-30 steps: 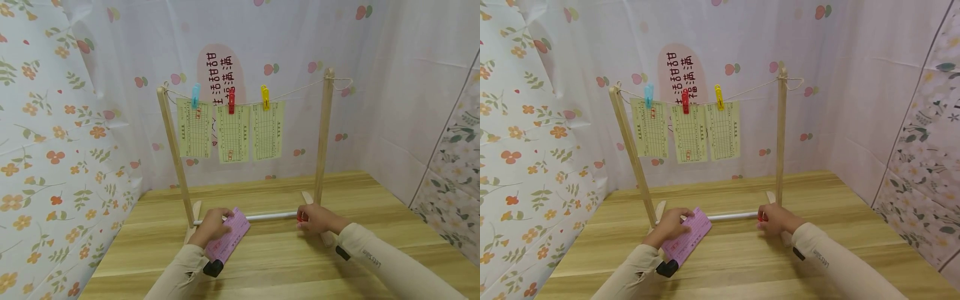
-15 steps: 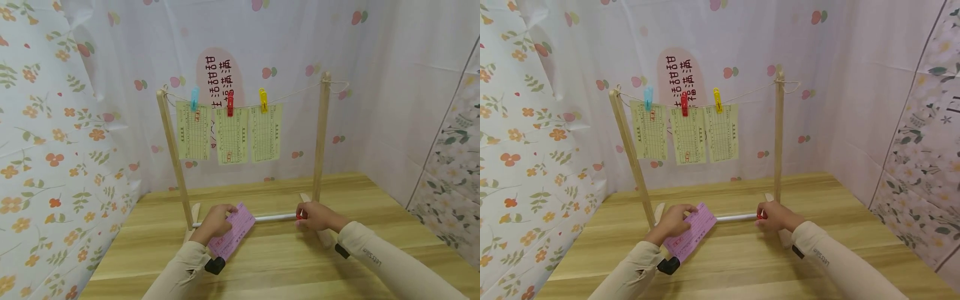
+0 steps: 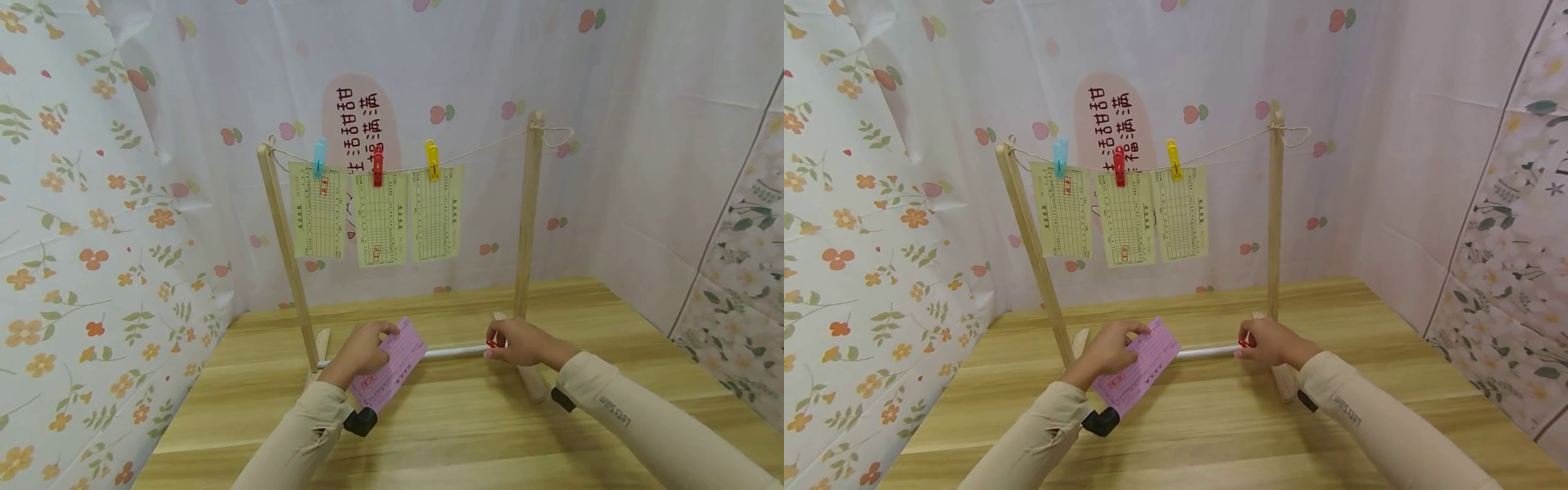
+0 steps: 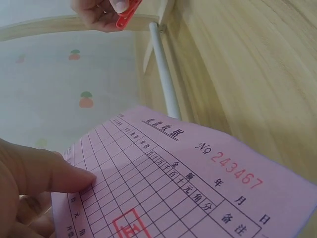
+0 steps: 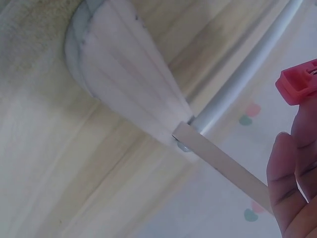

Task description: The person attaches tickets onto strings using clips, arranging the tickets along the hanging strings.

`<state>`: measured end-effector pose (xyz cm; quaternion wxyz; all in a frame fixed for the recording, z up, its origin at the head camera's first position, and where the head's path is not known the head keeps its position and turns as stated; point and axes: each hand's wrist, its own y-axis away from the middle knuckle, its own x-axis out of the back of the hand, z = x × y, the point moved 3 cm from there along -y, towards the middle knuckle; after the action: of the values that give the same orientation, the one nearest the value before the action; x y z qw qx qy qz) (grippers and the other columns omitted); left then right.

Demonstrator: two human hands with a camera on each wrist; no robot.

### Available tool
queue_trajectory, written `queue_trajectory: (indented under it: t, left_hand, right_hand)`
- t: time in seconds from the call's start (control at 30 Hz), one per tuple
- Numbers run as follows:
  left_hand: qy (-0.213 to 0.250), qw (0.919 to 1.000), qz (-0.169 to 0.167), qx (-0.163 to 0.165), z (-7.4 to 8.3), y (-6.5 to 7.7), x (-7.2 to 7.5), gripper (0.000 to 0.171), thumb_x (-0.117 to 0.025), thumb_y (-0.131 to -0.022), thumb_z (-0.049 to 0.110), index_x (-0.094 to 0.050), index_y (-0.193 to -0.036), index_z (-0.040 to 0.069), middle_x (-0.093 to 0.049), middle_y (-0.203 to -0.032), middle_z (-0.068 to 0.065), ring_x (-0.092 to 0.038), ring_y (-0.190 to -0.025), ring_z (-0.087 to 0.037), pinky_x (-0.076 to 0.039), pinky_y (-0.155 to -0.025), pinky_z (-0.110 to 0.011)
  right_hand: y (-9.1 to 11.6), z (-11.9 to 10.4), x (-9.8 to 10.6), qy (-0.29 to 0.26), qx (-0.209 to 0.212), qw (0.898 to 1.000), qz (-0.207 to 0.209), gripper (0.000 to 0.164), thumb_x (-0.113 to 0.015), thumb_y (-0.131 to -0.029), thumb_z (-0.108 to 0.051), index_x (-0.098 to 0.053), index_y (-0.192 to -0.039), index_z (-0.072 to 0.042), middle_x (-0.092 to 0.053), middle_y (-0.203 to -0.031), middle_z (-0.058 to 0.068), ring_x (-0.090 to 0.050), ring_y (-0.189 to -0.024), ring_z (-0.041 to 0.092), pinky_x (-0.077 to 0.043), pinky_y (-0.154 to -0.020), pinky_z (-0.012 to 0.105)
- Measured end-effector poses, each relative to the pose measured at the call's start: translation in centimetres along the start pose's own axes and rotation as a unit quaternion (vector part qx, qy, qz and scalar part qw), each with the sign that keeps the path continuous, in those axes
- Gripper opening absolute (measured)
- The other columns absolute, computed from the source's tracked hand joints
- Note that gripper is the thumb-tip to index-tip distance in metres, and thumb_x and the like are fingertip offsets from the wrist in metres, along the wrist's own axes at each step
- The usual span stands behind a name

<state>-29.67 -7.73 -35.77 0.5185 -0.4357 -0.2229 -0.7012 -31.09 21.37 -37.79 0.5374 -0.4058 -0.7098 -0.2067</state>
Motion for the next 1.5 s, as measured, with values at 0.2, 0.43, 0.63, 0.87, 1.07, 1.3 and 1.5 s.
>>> queue_trajectory:
  t: [0.2,0.43,0.63,0.87,1.07,1.3,1.5]
  left_hand:
    - [0.006,1.0,0.0,0.0,0.8,-0.4,0.2,0.052,-0.054,-0.067,-0.01,-0.061,-0.115,0.009,-0.06,-0.11,-0.01,-0.058,-0.079,-0.015,-0.047,-0.053,-0.022]
    - [-0.012,0.9999,0.001,0.008,1.7,-0.8,0.6,0.048,-0.057,-0.072,-0.006,-0.062,-0.116,0.011,-0.06,-0.112,-0.009,-0.057,-0.078,-0.014,-0.047,-0.055,-0.023]
    - [-0.012,0.9999,0.0,-0.007,2.6,-1.2,0.9,0.047,-0.057,-0.072,-0.007,-0.062,-0.116,0.012,-0.06,-0.112,-0.008,-0.057,-0.079,-0.014,-0.047,-0.055,-0.022]
    - [-0.019,0.9991,0.01,-0.036,3.6,-1.7,1.4,0.047,-0.057,-0.072,-0.007,-0.062,-0.114,0.011,-0.059,-0.114,-0.006,-0.057,-0.08,-0.013,-0.045,-0.055,-0.02]
    - [-0.018,0.9986,0.019,-0.046,4.5,-2.3,1.7,0.047,-0.056,-0.07,-0.008,-0.063,-0.113,0.01,-0.06,-0.112,-0.006,-0.056,-0.076,-0.012,-0.045,-0.055,-0.02]
    - [-0.014,0.998,0.03,-0.054,5.5,-2.8,2.2,0.045,-0.059,-0.071,-0.007,-0.063,-0.112,0.012,-0.061,-0.11,-0.006,-0.058,-0.079,-0.012,-0.047,-0.058,-0.02]
    - [-0.007,0.997,0.041,-0.065,6.0,-3.1,2.3,0.044,-0.059,-0.072,-0.007,-0.063,-0.111,0.013,-0.061,-0.11,-0.004,-0.059,-0.081,-0.011,-0.047,-0.057,-0.02]
  right_hand:
    - [-0.1,0.0,0.6,0.0,-0.01,1.0,-0.001,0.023,-0.065,-0.084,-0.026,-0.059,-0.093,-0.006,-0.055,-0.077,-0.005,-0.053,-0.069,0.009,-0.045,-0.06,0.029]
    - [-0.3,-0.1,1.0,-0.019,-0.012,1.0,-0.006,0.024,-0.065,-0.084,-0.025,-0.059,-0.094,-0.004,-0.057,-0.075,-0.005,-0.053,-0.063,0.006,-0.046,-0.059,0.028]
    - [-0.4,-0.1,1.5,-0.02,-0.03,0.999,-0.007,0.023,-0.066,-0.084,-0.027,-0.059,-0.095,-0.007,-0.059,-0.078,-0.005,-0.056,-0.069,0.008,-0.048,-0.062,0.029]
    - [-0.7,-0.1,2.1,-0.007,-0.005,1.0,0.003,0.031,-0.064,-0.084,-0.032,-0.059,-0.097,-0.003,-0.061,-0.079,-0.003,-0.057,-0.069,0.008,-0.049,-0.06,0.028]
    - [-1.0,-0.1,3.0,0.001,-0.005,1.0,-0.001,0.037,-0.063,-0.085,-0.029,-0.058,-0.107,0.0,-0.062,-0.08,-0.001,-0.057,-0.066,0.008,-0.049,-0.059,0.027]
    - [-1.3,-0.3,3.8,0.0,0.003,1.0,0.01,0.026,-0.063,-0.086,-0.021,-0.059,-0.104,-0.003,-0.062,-0.073,-0.004,-0.055,-0.062,0.006,-0.047,-0.058,0.026]
    - [-1.4,-0.5,4.4,-0.007,-0.014,1.0,0.015,0.029,-0.063,-0.086,-0.026,-0.057,-0.101,-0.003,-0.062,-0.075,-0.006,-0.057,-0.066,0.008,-0.049,-0.062,0.029]
